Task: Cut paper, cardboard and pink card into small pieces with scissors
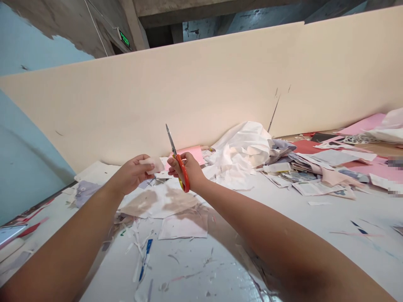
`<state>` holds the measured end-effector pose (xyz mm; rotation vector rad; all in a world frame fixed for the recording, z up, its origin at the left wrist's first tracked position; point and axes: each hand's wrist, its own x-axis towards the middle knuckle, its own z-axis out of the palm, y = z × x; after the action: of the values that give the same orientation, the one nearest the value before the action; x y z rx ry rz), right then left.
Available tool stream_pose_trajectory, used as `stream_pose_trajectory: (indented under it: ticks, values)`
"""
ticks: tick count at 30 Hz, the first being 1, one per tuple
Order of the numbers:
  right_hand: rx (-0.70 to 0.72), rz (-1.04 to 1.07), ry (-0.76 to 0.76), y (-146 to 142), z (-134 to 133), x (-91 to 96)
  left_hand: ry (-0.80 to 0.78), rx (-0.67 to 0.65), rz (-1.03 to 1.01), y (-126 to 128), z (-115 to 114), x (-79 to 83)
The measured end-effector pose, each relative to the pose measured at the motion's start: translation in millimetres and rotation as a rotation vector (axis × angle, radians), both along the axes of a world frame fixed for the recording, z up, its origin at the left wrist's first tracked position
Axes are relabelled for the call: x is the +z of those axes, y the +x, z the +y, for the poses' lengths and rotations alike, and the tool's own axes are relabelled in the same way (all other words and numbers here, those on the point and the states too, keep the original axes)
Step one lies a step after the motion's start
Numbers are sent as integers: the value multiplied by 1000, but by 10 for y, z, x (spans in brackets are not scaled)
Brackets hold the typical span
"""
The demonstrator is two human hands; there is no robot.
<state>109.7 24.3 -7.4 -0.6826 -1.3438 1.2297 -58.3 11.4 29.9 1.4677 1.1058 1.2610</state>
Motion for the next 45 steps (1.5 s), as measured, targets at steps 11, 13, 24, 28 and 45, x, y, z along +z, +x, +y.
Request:
stream_pose_trajectory:
  ticks: [11,13,24,28,45]
  values:
    - [220,77,-278,-53,-32,45,673,127,740,212,-162,-25]
    - [246,81,-259,-42,-25,52,729,87,807,226,-168,-39]
    - [141,76,-129,30,50,63,236,164,421,121,-32,-60]
    - [104,-7,-96,50,-5,68,114,127,302,77,-6,-33]
    - [73,-19,-75,82,-3,106,-61,-40,126,158,-34,-46]
